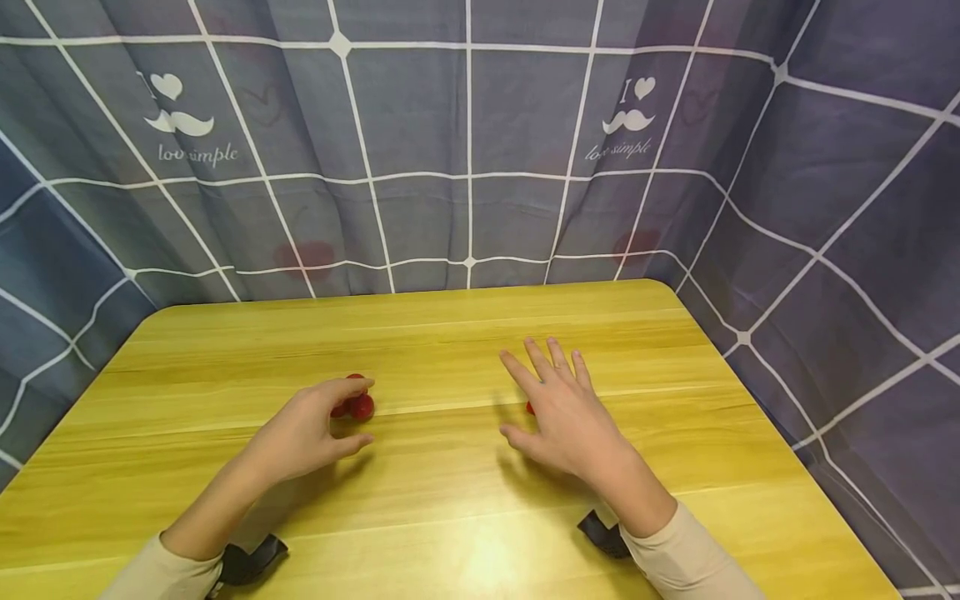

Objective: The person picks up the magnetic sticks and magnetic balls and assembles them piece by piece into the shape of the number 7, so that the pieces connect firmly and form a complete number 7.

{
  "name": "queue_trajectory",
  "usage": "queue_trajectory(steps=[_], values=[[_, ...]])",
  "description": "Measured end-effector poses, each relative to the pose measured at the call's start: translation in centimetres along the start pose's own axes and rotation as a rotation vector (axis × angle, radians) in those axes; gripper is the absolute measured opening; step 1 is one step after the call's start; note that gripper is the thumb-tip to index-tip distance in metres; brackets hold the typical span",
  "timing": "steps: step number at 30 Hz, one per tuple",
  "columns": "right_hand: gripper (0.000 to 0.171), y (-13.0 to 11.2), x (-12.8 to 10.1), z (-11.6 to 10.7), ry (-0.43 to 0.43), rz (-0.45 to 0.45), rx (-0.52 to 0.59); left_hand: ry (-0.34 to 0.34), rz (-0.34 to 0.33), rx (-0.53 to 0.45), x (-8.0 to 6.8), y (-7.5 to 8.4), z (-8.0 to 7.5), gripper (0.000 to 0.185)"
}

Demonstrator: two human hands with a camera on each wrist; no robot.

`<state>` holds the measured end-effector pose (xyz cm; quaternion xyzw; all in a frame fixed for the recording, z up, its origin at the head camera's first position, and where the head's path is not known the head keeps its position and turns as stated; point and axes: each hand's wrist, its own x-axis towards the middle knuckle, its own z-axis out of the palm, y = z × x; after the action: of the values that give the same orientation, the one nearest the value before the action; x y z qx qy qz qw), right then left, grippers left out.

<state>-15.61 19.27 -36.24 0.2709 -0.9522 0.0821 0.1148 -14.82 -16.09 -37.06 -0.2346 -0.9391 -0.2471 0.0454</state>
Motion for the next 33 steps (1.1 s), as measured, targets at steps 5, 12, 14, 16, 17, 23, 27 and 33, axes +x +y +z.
queue_trajectory(steps=[5,12,14,16,17,23,27,33], values=[[0.089,-0.1,0.0,0.2,-0.007,-0.002,-0.009,0.000,0.016,0.020,0.1,0.1,0.1,0.062],[0.087,-0.1,0.1,0.2,-0.026,-0.007,0.000,0.007,0.020,0.049,0.2,0.2,0.3,0.050],[0.085,0.0,0.1,0.2,-0.029,-0.004,0.012,0.003,0.013,0.060,0.2,0.2,0.4,0.047],[0.081,0.2,0.2,0.2,-0.022,-0.004,0.025,-0.003,0.006,0.066,0.2,0.2,0.4,0.046],[0.078,0.3,0.2,0.2,-0.016,-0.004,0.033,-0.010,0.001,0.064,0.2,0.2,0.5,0.045],[0.063,0.9,0.4,0.2,0.030,-0.008,0.069,-0.034,-0.017,0.068,0.3,0.4,0.7,0.040],[0.054,1.2,0.4,0.2,0.025,0.000,0.069,-0.037,-0.022,0.078,0.2,0.5,0.7,0.038],[0.044,1.3,0.3,0.3,0.010,0.009,0.051,-0.060,-0.009,0.062,0.1,0.7,0.7,0.033]])
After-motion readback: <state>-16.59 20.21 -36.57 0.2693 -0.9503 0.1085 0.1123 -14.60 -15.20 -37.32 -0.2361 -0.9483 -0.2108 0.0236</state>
